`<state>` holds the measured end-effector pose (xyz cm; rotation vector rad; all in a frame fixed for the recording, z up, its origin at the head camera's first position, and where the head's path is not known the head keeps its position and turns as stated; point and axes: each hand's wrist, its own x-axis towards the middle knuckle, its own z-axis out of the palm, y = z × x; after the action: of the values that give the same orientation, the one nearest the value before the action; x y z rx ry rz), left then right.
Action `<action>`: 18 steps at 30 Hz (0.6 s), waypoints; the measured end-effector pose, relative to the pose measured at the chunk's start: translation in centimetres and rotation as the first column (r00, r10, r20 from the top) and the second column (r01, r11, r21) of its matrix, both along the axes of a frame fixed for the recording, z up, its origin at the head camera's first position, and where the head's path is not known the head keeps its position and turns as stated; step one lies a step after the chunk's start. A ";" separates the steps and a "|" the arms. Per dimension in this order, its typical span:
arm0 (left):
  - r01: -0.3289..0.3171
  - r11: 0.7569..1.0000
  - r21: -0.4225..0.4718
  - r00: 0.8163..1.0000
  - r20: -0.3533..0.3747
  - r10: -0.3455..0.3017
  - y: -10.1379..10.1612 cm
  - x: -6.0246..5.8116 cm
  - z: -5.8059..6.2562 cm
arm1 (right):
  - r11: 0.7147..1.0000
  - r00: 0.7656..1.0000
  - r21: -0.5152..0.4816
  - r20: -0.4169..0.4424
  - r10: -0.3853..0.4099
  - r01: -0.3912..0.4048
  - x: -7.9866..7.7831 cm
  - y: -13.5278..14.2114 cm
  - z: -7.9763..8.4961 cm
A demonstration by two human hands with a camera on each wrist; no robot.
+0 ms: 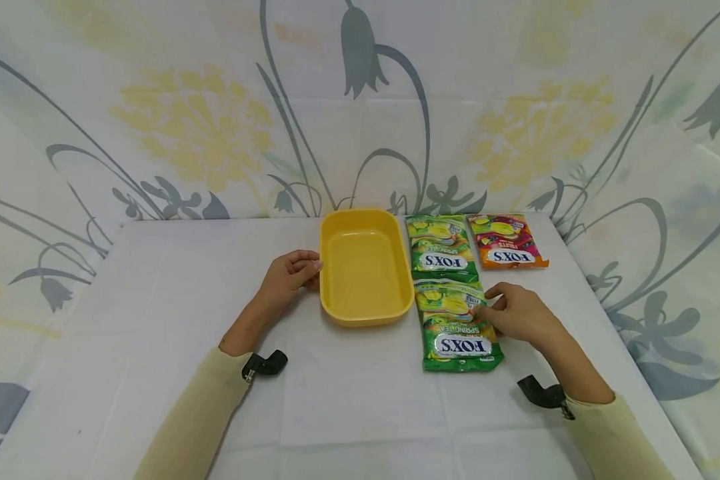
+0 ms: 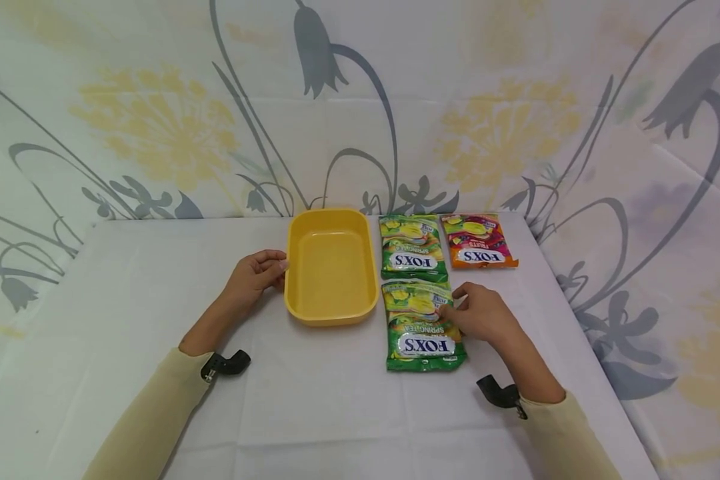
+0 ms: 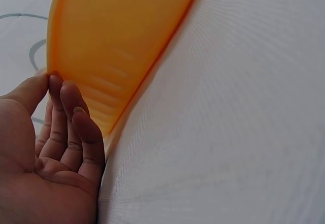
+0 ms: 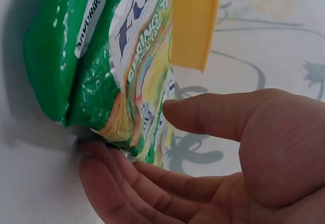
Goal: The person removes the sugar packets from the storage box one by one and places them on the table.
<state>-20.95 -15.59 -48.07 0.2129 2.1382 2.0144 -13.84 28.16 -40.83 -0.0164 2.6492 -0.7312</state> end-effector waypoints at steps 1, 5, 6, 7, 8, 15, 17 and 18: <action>0.000 1.000 0.001 1.000 0.002 0.000 0.0 0.0 0.0 | 1.000 1.000 0.008 -0.020 0.001 -0.001 0.0 0.0 0.0; 0.002 1.000 0.001 1.000 0.006 -0.002 0.0 0.0 0.0 | 1.000 0.994 0.016 -0.106 -0.017 0.019 -0.2 0.0 0.0; 0.004 1.000 -0.001 1.000 0.007 -0.004 0.0 0.0 0.0 | 1.000 0.992 0.012 -0.127 -0.026 0.028 -0.3 0.0 0.0; 0.005 1.000 -0.010 1.000 0.005 -0.005 -0.1 0.0 0.1 | 0.999 0.988 0.008 -0.151 -0.035 0.036 -0.4 -0.1 0.0; 0.006 1.000 -0.019 1.000 0.005 -0.006 -0.1 0.0 0.1 | 0.999 0.983 0.002 -0.177 -0.043 0.044 -0.5 -0.2 0.0; -0.015 0.988 -0.154 1.000 0.006 0.017 -1.2 0.5 1.3 | 0.996 0.907 -0.058 -0.412 -0.091 0.074 -1.1 -0.6 -0.1; -0.038 0.976 -0.213 0.999 -0.022 0.035 -1.9 0.6 1.9 | 0.995 0.872 -0.073 -0.480 -0.097 0.070 -1.4 -0.6 -0.2; -0.053 0.968 -0.247 0.998 -0.047 0.042 -2.3 0.7 2.3 | 0.994 0.855 -0.081 -0.509 -0.102 0.070 -1.6 -0.5 -0.2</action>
<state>-20.28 -17.93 -45.81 0.1678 2.4165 1.7565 -15.47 27.62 -41.02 -0.1275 3.1509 -0.9456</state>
